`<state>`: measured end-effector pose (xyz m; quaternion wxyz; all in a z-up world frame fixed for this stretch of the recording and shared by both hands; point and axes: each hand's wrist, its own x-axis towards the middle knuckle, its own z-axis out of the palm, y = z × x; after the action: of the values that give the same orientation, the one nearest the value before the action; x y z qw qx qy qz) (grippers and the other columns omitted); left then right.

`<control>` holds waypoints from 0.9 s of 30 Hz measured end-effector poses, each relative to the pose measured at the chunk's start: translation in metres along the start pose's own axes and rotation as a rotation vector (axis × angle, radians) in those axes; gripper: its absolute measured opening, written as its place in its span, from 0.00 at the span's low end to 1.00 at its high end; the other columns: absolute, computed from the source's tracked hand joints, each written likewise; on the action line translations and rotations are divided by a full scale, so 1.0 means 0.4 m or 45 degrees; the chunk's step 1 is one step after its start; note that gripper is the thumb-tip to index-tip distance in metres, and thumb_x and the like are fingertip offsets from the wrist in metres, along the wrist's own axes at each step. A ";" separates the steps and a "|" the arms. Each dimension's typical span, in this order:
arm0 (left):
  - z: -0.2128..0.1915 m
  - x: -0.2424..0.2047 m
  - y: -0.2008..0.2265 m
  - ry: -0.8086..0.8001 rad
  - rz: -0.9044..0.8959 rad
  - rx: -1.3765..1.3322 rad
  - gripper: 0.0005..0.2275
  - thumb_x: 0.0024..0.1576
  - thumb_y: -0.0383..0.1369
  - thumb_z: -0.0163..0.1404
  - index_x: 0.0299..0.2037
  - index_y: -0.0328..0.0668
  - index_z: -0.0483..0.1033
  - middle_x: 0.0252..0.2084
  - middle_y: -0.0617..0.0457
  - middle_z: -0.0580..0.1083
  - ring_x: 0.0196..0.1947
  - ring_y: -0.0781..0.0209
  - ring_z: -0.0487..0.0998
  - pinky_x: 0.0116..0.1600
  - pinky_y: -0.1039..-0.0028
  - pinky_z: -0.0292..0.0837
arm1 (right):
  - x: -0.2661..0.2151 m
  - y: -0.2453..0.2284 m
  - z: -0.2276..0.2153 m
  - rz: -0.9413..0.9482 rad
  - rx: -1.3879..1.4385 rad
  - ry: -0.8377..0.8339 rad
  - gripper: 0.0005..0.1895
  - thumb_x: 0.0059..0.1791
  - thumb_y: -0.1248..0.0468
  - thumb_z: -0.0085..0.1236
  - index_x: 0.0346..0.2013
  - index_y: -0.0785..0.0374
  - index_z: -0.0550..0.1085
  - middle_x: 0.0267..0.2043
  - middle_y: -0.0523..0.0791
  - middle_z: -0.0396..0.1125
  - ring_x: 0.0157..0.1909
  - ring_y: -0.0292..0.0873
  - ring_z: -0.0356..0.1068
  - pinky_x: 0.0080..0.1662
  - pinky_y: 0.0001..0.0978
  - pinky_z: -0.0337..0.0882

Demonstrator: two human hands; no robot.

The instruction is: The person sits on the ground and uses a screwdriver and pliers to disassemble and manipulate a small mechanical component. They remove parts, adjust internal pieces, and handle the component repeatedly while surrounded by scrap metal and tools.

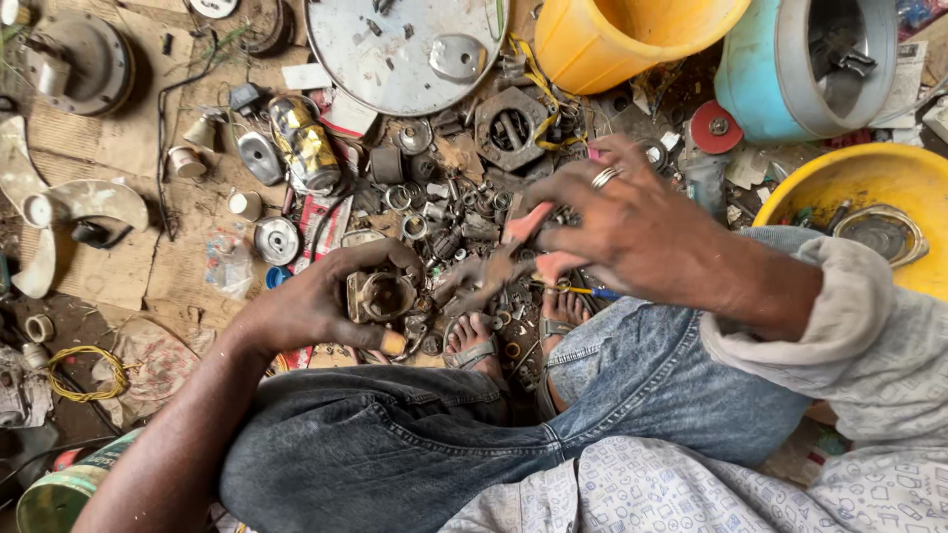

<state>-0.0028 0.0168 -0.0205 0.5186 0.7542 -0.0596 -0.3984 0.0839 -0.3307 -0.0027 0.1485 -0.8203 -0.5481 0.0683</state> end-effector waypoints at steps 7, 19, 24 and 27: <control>0.011 0.003 0.056 0.155 0.256 0.334 0.38 0.38 0.39 0.71 0.62 0.43 0.70 0.60 0.51 0.74 0.62 0.54 0.73 0.67 0.59 0.66 | -0.020 0.011 -0.007 0.119 0.124 0.133 0.09 0.43 0.57 0.62 0.36 0.51 0.82 0.55 0.48 0.67 0.60 0.52 0.66 0.61 0.66 0.54; 0.018 0.034 0.090 0.503 0.187 0.001 0.36 0.44 0.34 0.65 0.63 0.39 0.61 0.60 0.45 0.72 0.61 0.54 0.76 0.63 0.65 0.75 | -0.040 0.031 -0.032 0.282 1.066 -0.301 0.27 0.48 0.65 0.53 0.63 0.61 0.69 0.44 0.44 0.63 0.45 0.43 0.68 0.51 0.41 0.69; 0.014 0.045 0.089 0.624 0.111 0.117 0.33 0.46 0.31 0.66 0.63 0.40 0.64 0.62 0.47 0.73 0.61 0.55 0.76 0.64 0.65 0.73 | -0.020 0.020 -0.026 0.302 0.915 -0.258 0.22 0.48 0.68 0.52 0.58 0.62 0.70 0.54 0.44 0.65 0.51 0.43 0.72 0.53 0.41 0.74; 0.014 0.051 0.086 0.659 0.403 0.113 0.38 0.44 0.30 0.68 0.65 0.39 0.61 0.64 0.43 0.70 0.66 0.52 0.70 0.70 0.63 0.65 | -0.018 0.011 -0.021 0.240 0.538 -0.091 0.18 0.45 0.68 0.57 0.49 0.62 0.73 0.60 0.46 0.64 0.52 0.46 0.71 0.51 0.44 0.72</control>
<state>0.0183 -0.0134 -0.0037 0.5388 0.8338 -0.0594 -0.1044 0.0873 -0.3405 0.0033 0.2903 -0.8157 -0.4474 0.2241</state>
